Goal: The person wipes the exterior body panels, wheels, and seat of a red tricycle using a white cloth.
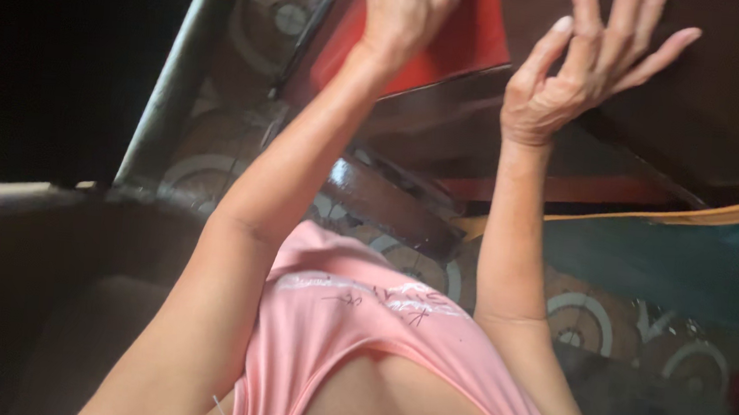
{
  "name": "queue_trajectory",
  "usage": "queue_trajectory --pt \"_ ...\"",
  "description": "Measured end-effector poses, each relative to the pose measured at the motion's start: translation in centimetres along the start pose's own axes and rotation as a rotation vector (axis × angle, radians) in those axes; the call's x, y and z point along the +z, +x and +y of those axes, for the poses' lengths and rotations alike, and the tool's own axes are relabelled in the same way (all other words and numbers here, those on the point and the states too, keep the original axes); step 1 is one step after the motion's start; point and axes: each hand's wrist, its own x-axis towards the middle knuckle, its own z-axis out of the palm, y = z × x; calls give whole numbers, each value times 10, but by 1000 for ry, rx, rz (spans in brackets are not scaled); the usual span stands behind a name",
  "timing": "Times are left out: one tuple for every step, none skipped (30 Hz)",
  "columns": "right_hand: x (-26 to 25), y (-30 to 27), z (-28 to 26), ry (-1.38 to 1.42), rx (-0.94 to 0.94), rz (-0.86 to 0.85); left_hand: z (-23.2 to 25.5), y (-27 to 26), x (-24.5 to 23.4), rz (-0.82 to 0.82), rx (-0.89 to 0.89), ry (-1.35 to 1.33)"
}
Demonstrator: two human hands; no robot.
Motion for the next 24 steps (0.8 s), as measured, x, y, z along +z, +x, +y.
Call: queue_trajectory --pt "0 -1 1 -1 22 4 11 -18 -8 130 -138 -362" --pt "1 -1 3 -3 45 7 19 -34 -20 272 -268 -723" --pt "2 -2 6 16 37 4 23 -44 -30 282 -280 -710" --pt "3 -3 8 0 24 17 23 -53 -39 282 -232 -694" --pt "4 -3 9 -13 9 29 21 -61 -47 282 -187 -678" --pt "4 -3 10 7 -1 26 17 -71 -53 295 -201 -663" --pt "4 -4 11 -1 9 12 12 -82 -57 171 -221 -647" --pt "5 -3 13 -9 19 -2 5 -93 -60 48 -241 -631" --pt "6 -2 14 8 11 -5 -3 -106 -60 56 -253 -620" --pt "6 -1 15 7 -19 15 -12 -119 -61 20 -311 -631" --pt "8 2 16 4 -46 42 -22 -131 -61 -16 -361 -642" --pt "9 3 16 19 -49 46 -32 -144 -63 -7 -366 -630" --pt "9 4 15 28 -36 55 -42 -157 -66 -2 -456 -710" --pt "8 4 12 38 -22 64 -54 -170 -70 4 -546 -792" --pt "5 5 10 45 -21 69 -68 -182 -75 7 -665 -800" --pt "-1 6 8 41 -4 29 -83 -195 -81 10 -783 -808" --pt "-4 7 4 36 12 -11 -100 -206 -88 56 -799 -756" --pt "-6 7 -2 42 12 -7 -118 -218 -95 102 -814 -704" --pt "-6 8 -8 172 89 57 -136 -228 -102 115 -859 -677" --pt "-5 9 -16 303 165 120 -154 -237 -110 129 -904 -650" --pt "1 9 -27 311 167 130 -173 -243 -118 137 -898 -643" --pt "8 10 -38 559 189 187 -191 -249 -127 161 -990 -754" --pt "17 10 -50 804 213 237 -206 -254 -136 177 -1084 -866" --pt "30 11 -63 808 218 241 -222 -257 -145 177 -1081 -859"
